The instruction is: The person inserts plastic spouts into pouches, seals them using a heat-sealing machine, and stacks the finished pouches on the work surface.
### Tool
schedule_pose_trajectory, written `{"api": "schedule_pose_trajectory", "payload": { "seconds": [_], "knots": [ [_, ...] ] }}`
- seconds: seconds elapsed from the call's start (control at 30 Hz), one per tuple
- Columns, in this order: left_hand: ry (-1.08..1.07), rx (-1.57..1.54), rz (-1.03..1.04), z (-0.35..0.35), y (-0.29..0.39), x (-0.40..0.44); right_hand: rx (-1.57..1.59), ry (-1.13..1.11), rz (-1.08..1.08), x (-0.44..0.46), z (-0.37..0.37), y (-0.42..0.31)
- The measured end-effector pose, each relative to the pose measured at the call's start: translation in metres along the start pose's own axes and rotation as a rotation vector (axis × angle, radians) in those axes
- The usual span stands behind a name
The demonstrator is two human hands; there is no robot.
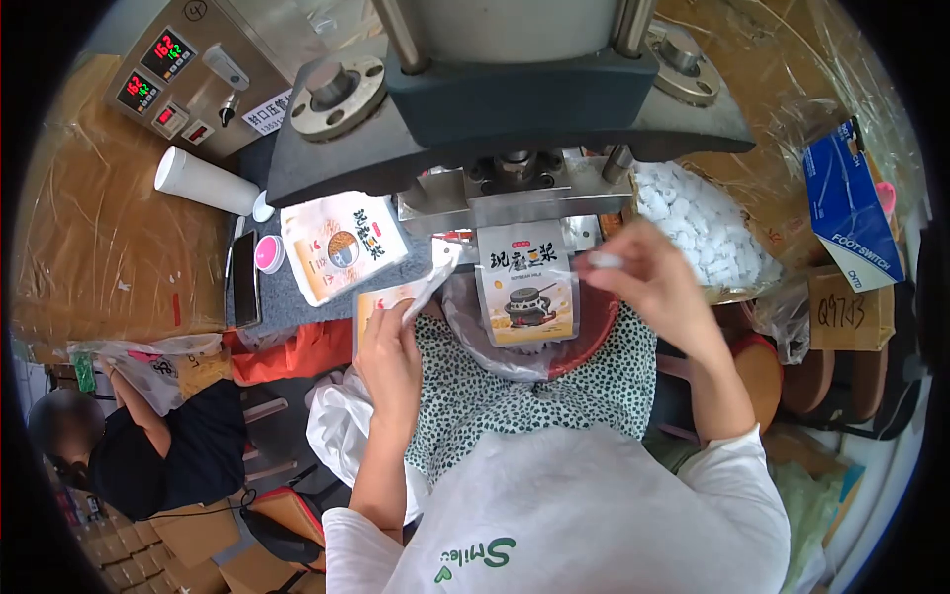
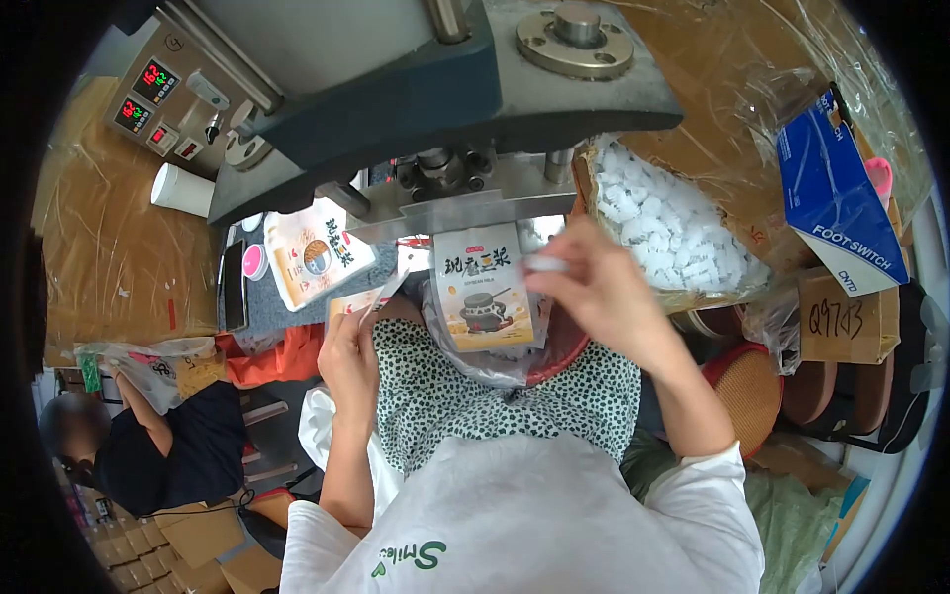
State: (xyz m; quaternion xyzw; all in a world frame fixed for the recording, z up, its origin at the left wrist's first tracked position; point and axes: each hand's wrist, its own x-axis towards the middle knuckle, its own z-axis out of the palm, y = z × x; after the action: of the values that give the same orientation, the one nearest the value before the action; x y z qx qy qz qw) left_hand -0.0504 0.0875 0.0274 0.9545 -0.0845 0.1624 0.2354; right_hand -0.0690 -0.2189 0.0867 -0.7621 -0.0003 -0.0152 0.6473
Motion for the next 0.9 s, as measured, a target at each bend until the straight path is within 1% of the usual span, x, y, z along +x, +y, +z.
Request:
{"api": "schedule_pose_trajectory", "payload": {
  "seconds": [0.07,0.1,0.13,0.2,0.27,0.3,0.37,0.43,0.47,0.53,0.57,0.6,0.67,0.7,0.8,0.83,0.9],
  "knots": [
    [0.035,-0.057,0.029,-0.009,0.018,-0.001,0.042,-0.131,-0.057,0.005,0.022,-0.003],
    [0.033,-0.064,0.031,-0.011,0.021,-0.002,-0.082,-0.191,-0.077,0.008,0.027,-0.009],
    [0.034,-0.071,0.034,-0.013,0.025,-0.002,-0.105,-0.190,-0.179,0.010,0.036,-0.008],
    [0.038,-0.077,0.067,-0.016,0.032,-0.001,-0.134,-0.221,-0.145,0.011,0.044,-0.012],
    [0.039,-0.092,0.094,-0.016,0.037,-0.002,-0.300,-0.135,-0.373,0.015,0.054,0.002],
    [0.036,-0.121,0.140,-0.014,0.037,-0.002,-0.384,-0.091,-0.486,0.017,0.058,0.009],
    [0.032,-0.179,0.232,-0.008,0.037,-0.002,-0.210,-0.128,-0.338,0.013,0.064,0.015],
    [-0.024,-0.227,0.205,-0.004,0.039,-0.004,0.002,-0.163,-0.208,0.011,0.067,0.019],
    [-0.056,-0.251,0.191,-0.003,0.040,-0.006,0.034,-0.149,-0.210,0.011,0.066,0.020],
    [-0.049,-0.275,0.159,-0.002,0.043,-0.005,0.097,-0.118,-0.214,0.010,0.059,0.022],
    [-0.055,-0.280,0.144,-0.002,0.043,-0.005,0.110,-0.073,-0.149,0.009,0.057,0.023],
    [-0.061,-0.284,0.129,-0.002,0.043,-0.005,0.117,-0.078,-0.141,0.009,0.057,0.023],
    [-0.052,-0.282,0.192,-0.001,0.043,-0.004,0.132,-0.088,-0.133,0.009,0.057,0.025],
    [-0.047,-0.281,0.225,0.000,0.042,-0.003,-0.031,-0.100,-0.216,0.010,0.055,0.026],
    [-0.173,-0.360,0.203,0.001,0.041,-0.005,-0.035,-0.172,-0.184,0.009,0.055,0.023],
    [-0.172,-0.408,0.207,0.007,0.040,-0.006,-0.011,-0.211,-0.121,0.010,0.053,0.024],
    [-0.286,-0.503,0.122,0.012,0.046,-0.004,0.076,-0.185,-0.024,0.010,0.054,0.025]
  ]
}}
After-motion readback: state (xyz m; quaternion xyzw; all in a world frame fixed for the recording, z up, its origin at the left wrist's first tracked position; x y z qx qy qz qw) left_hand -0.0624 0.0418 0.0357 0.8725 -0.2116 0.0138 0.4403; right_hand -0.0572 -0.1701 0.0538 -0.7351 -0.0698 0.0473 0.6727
